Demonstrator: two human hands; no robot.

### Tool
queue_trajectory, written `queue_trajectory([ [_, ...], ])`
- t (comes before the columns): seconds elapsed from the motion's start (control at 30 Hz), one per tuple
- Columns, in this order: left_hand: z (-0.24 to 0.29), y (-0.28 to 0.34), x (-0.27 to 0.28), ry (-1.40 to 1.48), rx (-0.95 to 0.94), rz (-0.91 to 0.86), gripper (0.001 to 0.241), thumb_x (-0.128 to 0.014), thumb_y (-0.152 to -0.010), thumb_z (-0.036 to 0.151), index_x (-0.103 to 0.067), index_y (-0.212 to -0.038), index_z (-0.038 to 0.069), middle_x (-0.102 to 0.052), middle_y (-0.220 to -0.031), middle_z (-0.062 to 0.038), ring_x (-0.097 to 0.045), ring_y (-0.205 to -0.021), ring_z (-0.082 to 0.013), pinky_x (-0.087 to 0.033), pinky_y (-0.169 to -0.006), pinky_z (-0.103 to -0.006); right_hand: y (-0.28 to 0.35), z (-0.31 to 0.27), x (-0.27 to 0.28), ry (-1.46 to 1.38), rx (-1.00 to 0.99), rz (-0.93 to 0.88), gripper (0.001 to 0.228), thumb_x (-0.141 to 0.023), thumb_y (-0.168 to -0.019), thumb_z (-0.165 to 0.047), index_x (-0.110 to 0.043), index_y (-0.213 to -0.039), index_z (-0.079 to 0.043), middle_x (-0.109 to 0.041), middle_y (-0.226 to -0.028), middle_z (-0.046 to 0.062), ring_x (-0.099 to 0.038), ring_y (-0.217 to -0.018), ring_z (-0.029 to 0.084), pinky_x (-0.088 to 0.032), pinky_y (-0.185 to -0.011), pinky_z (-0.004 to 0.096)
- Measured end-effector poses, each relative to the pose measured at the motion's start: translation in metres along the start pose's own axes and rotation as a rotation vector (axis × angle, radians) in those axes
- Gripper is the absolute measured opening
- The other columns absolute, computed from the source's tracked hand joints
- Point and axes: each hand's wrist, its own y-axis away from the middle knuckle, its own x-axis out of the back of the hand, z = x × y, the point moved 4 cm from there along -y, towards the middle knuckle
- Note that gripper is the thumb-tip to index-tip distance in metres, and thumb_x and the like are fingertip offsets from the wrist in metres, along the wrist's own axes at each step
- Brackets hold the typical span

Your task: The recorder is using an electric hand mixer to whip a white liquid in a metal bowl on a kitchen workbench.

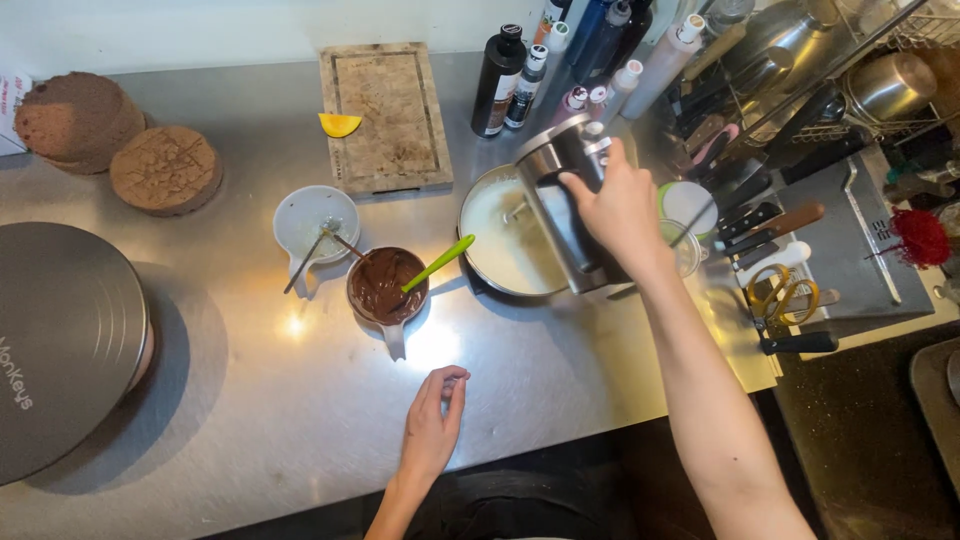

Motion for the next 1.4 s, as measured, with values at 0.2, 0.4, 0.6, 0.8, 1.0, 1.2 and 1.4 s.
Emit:
queue_trajectory([
  [0.2, 0.008, -0.007, 0.001, -0.028, 0.062, -0.077, 0.023, -0.057, -0.101, 0.023, -0.065, -0.115, 0.006, -0.071, -0.105, -0.008, -0.069, -0.088, -0.0193, -0.056, -0.081, -0.0337, 0.012, -0.018, 0.020, 0.008, 0.000, -0.130, 0.064, -0.081, -0.088, -0.041, -0.056, -0.128, 0.003, -0.069, -0.089, 0.036, -0.067, -0.088, 0.054, -0.055, -0.078, 0.057],
  [0.4, 0.006, -0.009, -0.003, -0.008, 0.017, -0.025, 0.023, -0.057, -0.101, 0.022, -0.065, -0.116, 0.006, -0.072, -0.105, -0.008, -0.069, -0.090, -0.0188, -0.056, -0.083, -0.0334, 0.003, -0.004, 0.008, -0.001, -0.072, -0.036, 0.065, -0.080, -0.089, -0.039, -0.054, -0.129, 0.005, -0.068, -0.094, 0.037, -0.067, -0.092, 0.054, -0.055, -0.079, 0.057],
  [0.6, 0.007, -0.011, -0.001, -0.005, 0.028, -0.045, 0.022, -0.057, -0.101, 0.021, -0.065, -0.114, 0.006, -0.072, -0.107, -0.008, -0.069, -0.088, -0.0197, -0.056, -0.081, -0.0339, 0.018, -0.014, 0.026, -0.007, -0.002, -0.149, 0.060, -0.080, -0.089, -0.039, -0.057, -0.128, 0.001, -0.070, -0.094, 0.034, -0.068, -0.091, 0.053, -0.055, -0.081, 0.057],
  [0.8, 0.007, -0.009, -0.005, -0.007, -0.005, -0.022, 0.021, -0.058, -0.101, 0.020, -0.065, -0.115, 0.006, -0.072, -0.106, -0.009, -0.070, -0.088, -0.0204, -0.056, -0.082, -0.0340, 0.000, -0.009, 0.000, -0.060, -0.039, 0.015, 0.062, -0.080, -0.089, -0.039, -0.055, -0.129, 0.002, -0.070, -0.095, 0.035, -0.068, -0.090, 0.054, -0.054, -0.077, 0.057],
  [1.0, 0.005, -0.008, 0.000, -0.016, -0.014, -0.048, 0.021, -0.058, -0.100, 0.020, -0.064, -0.114, 0.005, -0.071, -0.106, -0.009, -0.070, -0.089, -0.0211, -0.056, -0.082, -0.0341, 0.018, -0.025, 0.019, 0.019, -0.001, -0.106, 0.059, -0.082, -0.088, -0.041, -0.057, -0.122, 0.001, -0.070, -0.088, 0.033, -0.068, -0.086, 0.054, -0.054, -0.076, 0.059],
  [1.2, -0.002, -0.004, 0.005, -0.042, 0.057, -0.028, 0.023, -0.057, -0.101, 0.022, -0.065, -0.116, 0.007, -0.072, -0.105, -0.008, -0.069, -0.091, -0.0202, -0.055, -0.083, -0.0337, 0.007, -0.013, 0.010, -0.044, -0.106, 0.002, 0.061, -0.079, -0.089, -0.038, -0.056, -0.129, 0.002, -0.069, -0.089, 0.035, -0.068, -0.087, 0.054, -0.055, -0.076, 0.057],
  [1.4, -0.002, -0.004, 0.006, -0.042, 0.039, -0.028, 0.022, -0.058, -0.100, 0.022, -0.065, -0.114, 0.006, -0.072, -0.106, -0.009, -0.069, -0.087, -0.0205, -0.056, -0.080, -0.0339, 0.015, -0.017, 0.019, -0.026, -0.070, -0.099, 0.066, -0.081, -0.087, -0.041, -0.056, -0.131, 0.002, -0.069, -0.092, 0.036, -0.068, -0.089, 0.054, -0.055, -0.078, 0.057],
])
